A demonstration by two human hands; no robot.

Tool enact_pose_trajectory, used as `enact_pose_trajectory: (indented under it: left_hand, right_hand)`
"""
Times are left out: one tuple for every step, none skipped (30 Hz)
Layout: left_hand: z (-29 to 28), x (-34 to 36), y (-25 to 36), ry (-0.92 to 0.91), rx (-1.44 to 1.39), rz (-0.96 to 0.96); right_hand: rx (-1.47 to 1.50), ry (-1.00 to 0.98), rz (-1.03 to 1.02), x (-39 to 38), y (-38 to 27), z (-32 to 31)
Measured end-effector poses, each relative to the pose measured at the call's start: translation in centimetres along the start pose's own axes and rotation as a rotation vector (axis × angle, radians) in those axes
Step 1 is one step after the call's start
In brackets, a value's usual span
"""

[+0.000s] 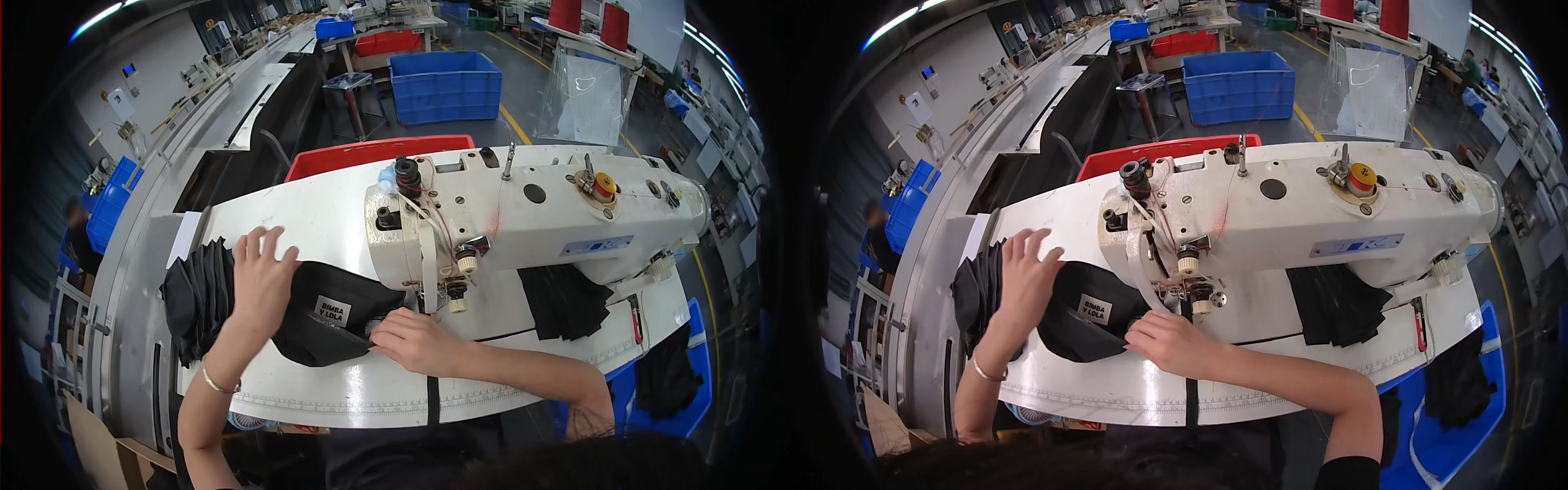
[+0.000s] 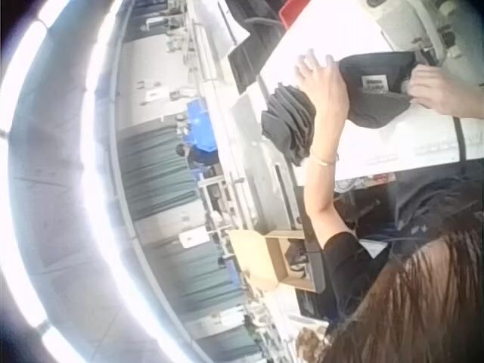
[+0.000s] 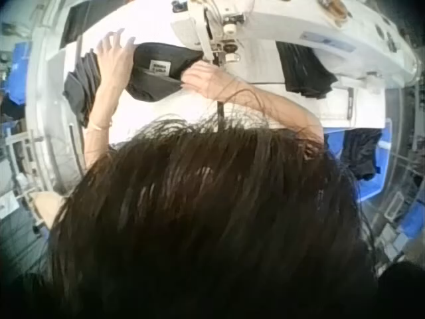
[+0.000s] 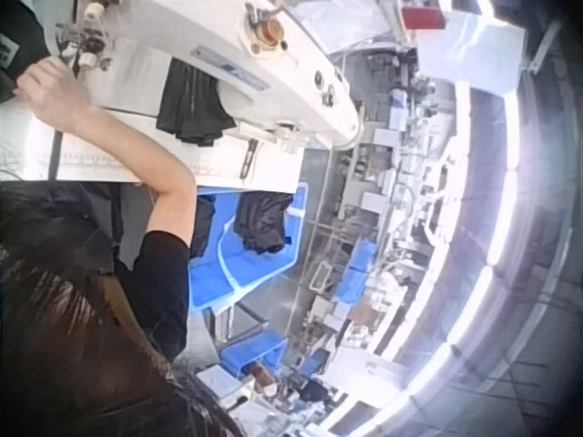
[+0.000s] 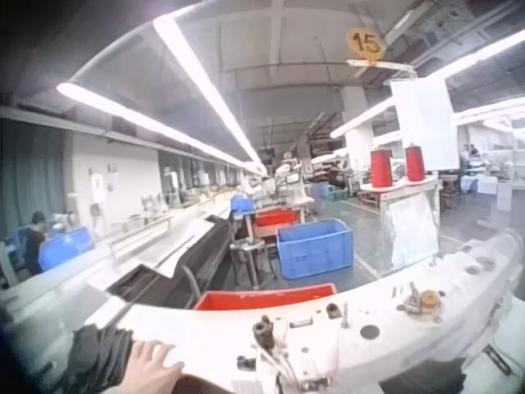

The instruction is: Using an industrial sewing machine to stitch together pieces of black leather/fabric and brand labels.

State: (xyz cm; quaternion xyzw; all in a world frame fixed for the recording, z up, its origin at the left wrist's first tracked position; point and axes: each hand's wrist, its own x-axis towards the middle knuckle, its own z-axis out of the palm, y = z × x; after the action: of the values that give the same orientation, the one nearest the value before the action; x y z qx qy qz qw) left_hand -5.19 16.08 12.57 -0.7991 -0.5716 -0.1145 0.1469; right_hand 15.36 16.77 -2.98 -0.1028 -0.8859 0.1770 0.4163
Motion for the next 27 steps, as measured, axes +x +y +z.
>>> enact_pose_trajectory:
  left_hand:
    - [1.6,-0.5,1.3,0.129,0.008,0.141]
    - [3.2,-1.1,2.2,0.293,0.054,0.293]
    - [4.8,-2.2,3.5,0.183,-0.162,0.301]
    - [6.2,-3.6,4.5,0.106,-0.323,0.366]
    - [6.9,-4.5,4.3,0.062,-0.451,0.201]
    - [7.5,-5.4,4.6,0.004,-0.549,0.070]
    - [7.8,-6.0,4.6,-0.075,-0.639,-0.070]
    - [7.8,-6.3,4.7,0.053,-0.581,-0.054]
    - [7.7,-6.6,5.2,0.120,-0.449,0.023]
    - [7.4,-6.5,5.4,0.149,-0.301,0.035]
    - [7.3,-6.1,6.1,0.192,-0.268,0.147]
    - [7.4,-5.7,6.7,0.224,-0.228,0.241]
    - [7.6,-5.2,7.3,0.208,-0.194,0.344]
    - [8.2,-4.7,8.0,0.257,-0.148,0.331]
    - [8.8,-4.2,7.8,0.138,-0.320,0.221]
    - [9.7,-3.8,7.6,0.064,-0.482,0.133]
    - [10.7,-3.6,7.5,0.143,-0.676,0.055]
    - [11.5,-3.8,7.0,0.115,-0.709,0.088]
    - [12.3,-4.0,6.6,0.069,-0.739,0.081]
    - [12.9,-4.1,6.1,0.034,-0.770,0.073]
    - [13.4,-4.1,5.7,0.022,-0.723,0.079]
    - [13.7,-3.9,5.3,0.014,-0.691,0.101]
    - [13.8,-3.6,5.0,-0.024,-0.643,0.122]
    - [13.9,-3.2,4.8,-0.096,-0.578,0.153]
    - [13.8,-2.7,4.8,-0.034,-0.560,0.190]
    - [13.7,-2.3,4.9,0.027,-0.483,0.256]
    - [13.6,-2.0,5.0,0.065,-0.410,0.321]
  right_hand:
    - [0.048,0.015,0.070,0.1,0.1,0.2]
    - [0.110,0.007,0.236,-0.1,-0.1,0.1]
    - [0.174,0.031,0.361,0.0,-0.1,0.0]
    - [0.232,0.086,0.447,0.1,-0.4,-0.1]
    - [0.198,-0.001,0.422,-0.2,-0.7,-0.8]
    - [0.144,0.000,0.451,-0.3,-1.1,-1.3]
    - [0.062,0.065,0.453,-0.7,-2.0,-1.8]
    - [-0.021,0.128,0.459,-0.9,-2.6,-1.9]
    - [-0.123,-0.042,0.465,-1.7,-3.3,-2.8]
    - [-0.165,-0.103,0.408,-1.7,-3.6,-2.7]
    - [-0.201,-0.161,0.352,-1.6,-3.9,-2.5]
    - [-0.239,-0.214,0.292,-1.5,-4.1,-2.5]
    - [-0.115,-0.406,0.424,-1.1,-4.0,-2.2]
    - [-0.153,-0.359,0.373,-0.9,-4.1,-2.3]
    - [-0.176,-0.364,0.341,-0.7,-4.1,-2.4]
    - [-0.211,-0.436,0.335,-0.4,-4.2,-2.5]
    - [-0.178,-0.583,0.318,-0.9,-4.9,-3.4]
    - [-0.115,-0.607,0.231,-1.6,-5.7,-4.2]
    - [-0.042,-0.741,0.180,-2.6,-6.9,-5.3]
    - [-0.133,-0.854,0.114,-3.4,-7.7,-5.5]
    - [-0.302,-0.868,0.042,-4.4,-8.6,-5.7]
    - [-0.358,-0.730,0.049,-5.0,-8.9,-5.3]
    - [-0.399,-0.663,0.064,-5.6,-9.1,-4.9]
    - [-0.437,-0.607,0.077,-6.1,-8.9,-4.6]
    - [-0.350,-0.561,0.088,-6.4,-8.3,-4.5]
    - [-0.256,-0.512,0.101,-6.6,-7.4,-4.5]
    - [-0.159,-0.462,0.116,-6.6,-6.3,-4.7]
